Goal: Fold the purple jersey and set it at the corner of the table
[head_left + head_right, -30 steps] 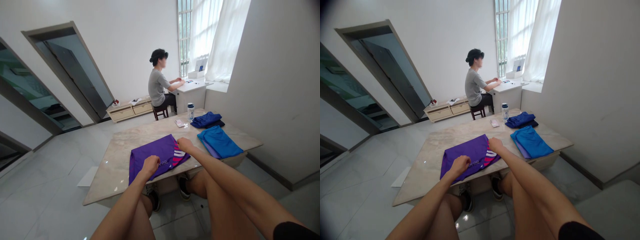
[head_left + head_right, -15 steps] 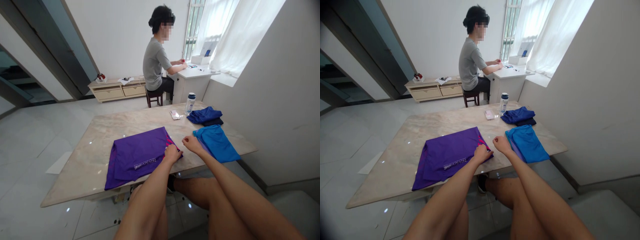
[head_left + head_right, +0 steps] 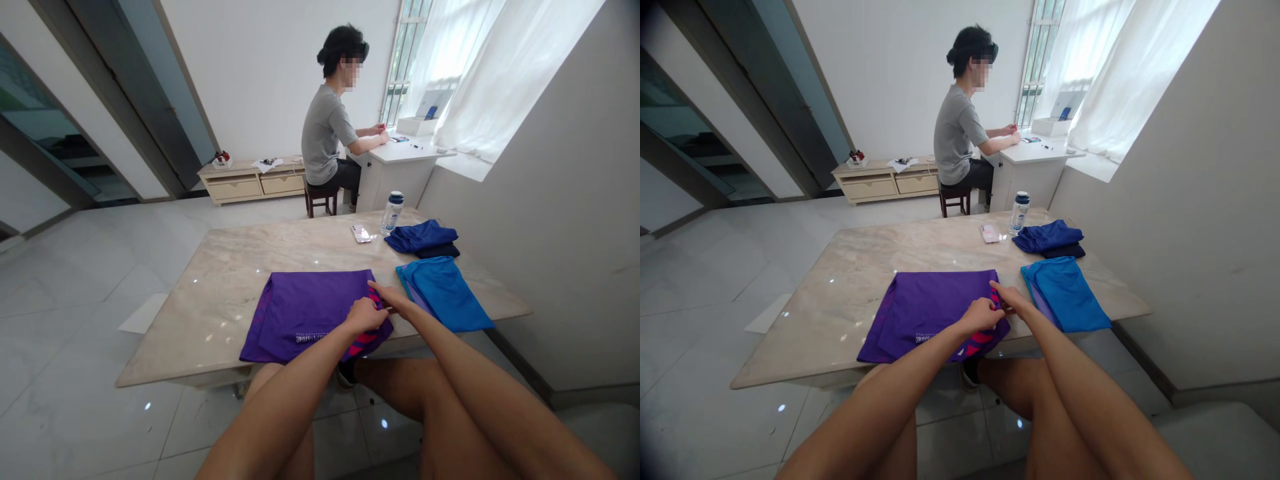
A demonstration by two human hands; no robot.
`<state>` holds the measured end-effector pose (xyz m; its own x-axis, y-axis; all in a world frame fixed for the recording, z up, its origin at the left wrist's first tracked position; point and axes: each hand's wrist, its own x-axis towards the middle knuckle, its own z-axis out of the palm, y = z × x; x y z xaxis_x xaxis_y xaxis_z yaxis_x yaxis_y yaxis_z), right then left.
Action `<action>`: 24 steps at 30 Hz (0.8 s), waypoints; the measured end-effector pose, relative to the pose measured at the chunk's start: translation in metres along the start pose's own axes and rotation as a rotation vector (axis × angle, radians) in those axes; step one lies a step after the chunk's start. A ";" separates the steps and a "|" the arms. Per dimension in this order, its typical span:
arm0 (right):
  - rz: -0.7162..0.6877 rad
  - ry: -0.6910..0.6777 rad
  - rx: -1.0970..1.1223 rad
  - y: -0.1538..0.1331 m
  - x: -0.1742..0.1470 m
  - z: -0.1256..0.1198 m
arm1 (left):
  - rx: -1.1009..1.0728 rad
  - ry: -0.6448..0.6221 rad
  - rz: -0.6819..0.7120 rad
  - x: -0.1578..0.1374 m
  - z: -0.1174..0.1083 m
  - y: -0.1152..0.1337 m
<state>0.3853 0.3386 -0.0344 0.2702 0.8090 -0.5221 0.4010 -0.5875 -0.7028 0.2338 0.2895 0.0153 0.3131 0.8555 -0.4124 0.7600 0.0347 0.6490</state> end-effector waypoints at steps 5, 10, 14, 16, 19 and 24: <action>-0.091 0.098 -0.022 -0.026 -0.016 0.012 | -0.225 0.072 -0.016 -0.037 -0.013 -0.023; -0.221 0.117 -0.023 -0.071 -0.031 0.052 | -0.419 0.178 -0.100 -0.059 -0.032 -0.059; -0.291 0.137 -0.107 -0.105 -0.044 0.094 | -0.550 0.232 -0.129 -0.067 -0.045 -0.089; -0.323 0.166 -0.169 -0.119 -0.050 0.112 | -0.577 0.281 -0.125 -0.068 -0.051 -0.105; -0.358 0.204 -0.248 -0.135 -0.058 0.137 | -0.552 0.314 -0.133 -0.069 -0.062 -0.131; -0.343 0.204 -0.304 -0.150 -0.067 0.168 | -0.540 0.342 -0.163 -0.076 -0.084 -0.173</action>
<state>0.1597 0.3696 0.0247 0.2317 0.9597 -0.1592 0.7258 -0.2795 -0.6286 0.0305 0.2619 -0.0124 -0.0483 0.9303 -0.3635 0.3621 0.3555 0.8617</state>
